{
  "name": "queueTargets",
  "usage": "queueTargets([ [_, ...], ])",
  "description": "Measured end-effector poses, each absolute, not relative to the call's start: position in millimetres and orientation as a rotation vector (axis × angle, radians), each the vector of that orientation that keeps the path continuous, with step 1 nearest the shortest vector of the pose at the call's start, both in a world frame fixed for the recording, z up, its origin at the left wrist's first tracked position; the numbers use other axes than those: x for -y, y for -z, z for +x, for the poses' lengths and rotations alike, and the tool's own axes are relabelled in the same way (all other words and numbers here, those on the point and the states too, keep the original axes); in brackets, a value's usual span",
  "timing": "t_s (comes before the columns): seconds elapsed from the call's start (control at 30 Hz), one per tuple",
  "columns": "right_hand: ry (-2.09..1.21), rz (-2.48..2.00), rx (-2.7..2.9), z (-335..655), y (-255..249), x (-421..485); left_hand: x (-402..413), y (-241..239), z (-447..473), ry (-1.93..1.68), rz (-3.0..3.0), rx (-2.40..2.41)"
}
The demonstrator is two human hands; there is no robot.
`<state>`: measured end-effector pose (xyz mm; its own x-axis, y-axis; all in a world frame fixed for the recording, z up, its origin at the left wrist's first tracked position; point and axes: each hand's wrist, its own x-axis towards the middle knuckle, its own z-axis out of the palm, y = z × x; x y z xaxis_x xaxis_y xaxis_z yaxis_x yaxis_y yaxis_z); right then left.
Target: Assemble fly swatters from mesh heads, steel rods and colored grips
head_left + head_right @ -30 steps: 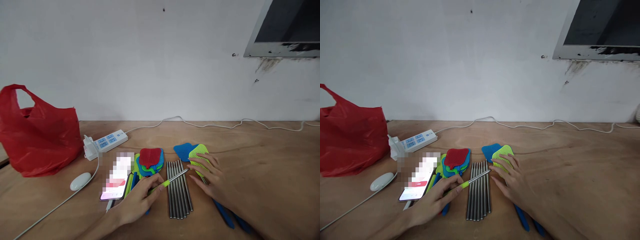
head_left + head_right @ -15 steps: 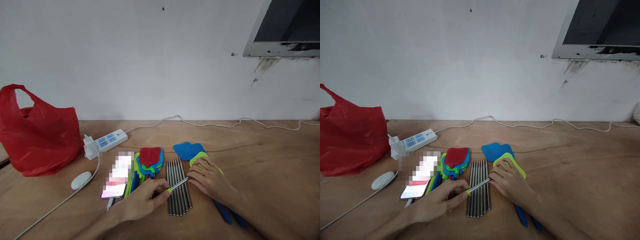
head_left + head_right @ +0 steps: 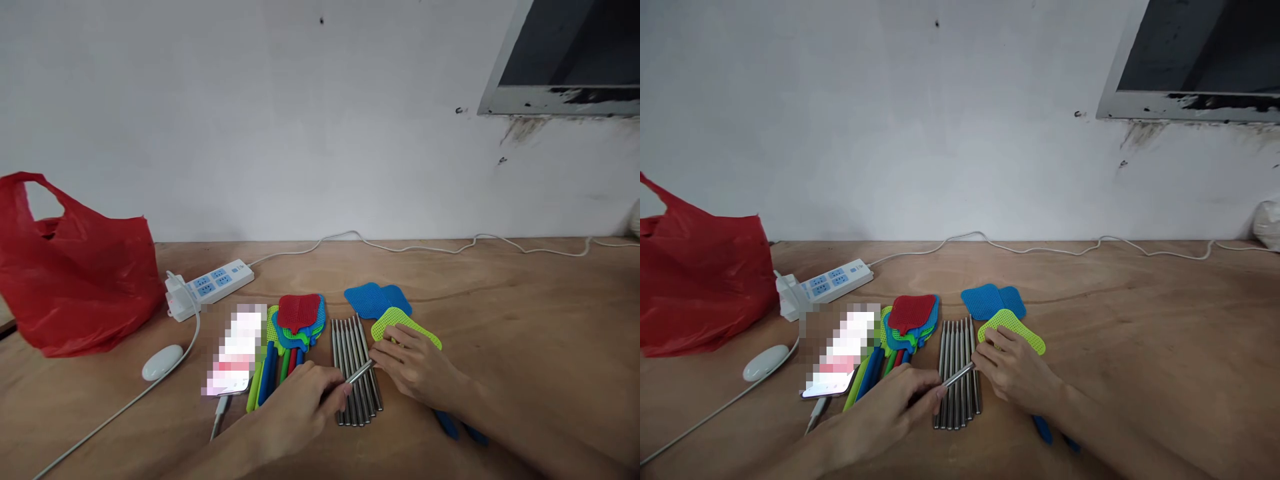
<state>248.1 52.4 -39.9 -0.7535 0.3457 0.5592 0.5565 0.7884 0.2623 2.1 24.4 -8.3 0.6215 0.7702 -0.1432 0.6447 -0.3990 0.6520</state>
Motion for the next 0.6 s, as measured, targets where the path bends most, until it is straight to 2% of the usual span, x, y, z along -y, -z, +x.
queueTargets([
  [0.6,0.521,-0.771,2.393,272,34,-73,-26,1,-21,-0.219,2.194,-1.203],
])
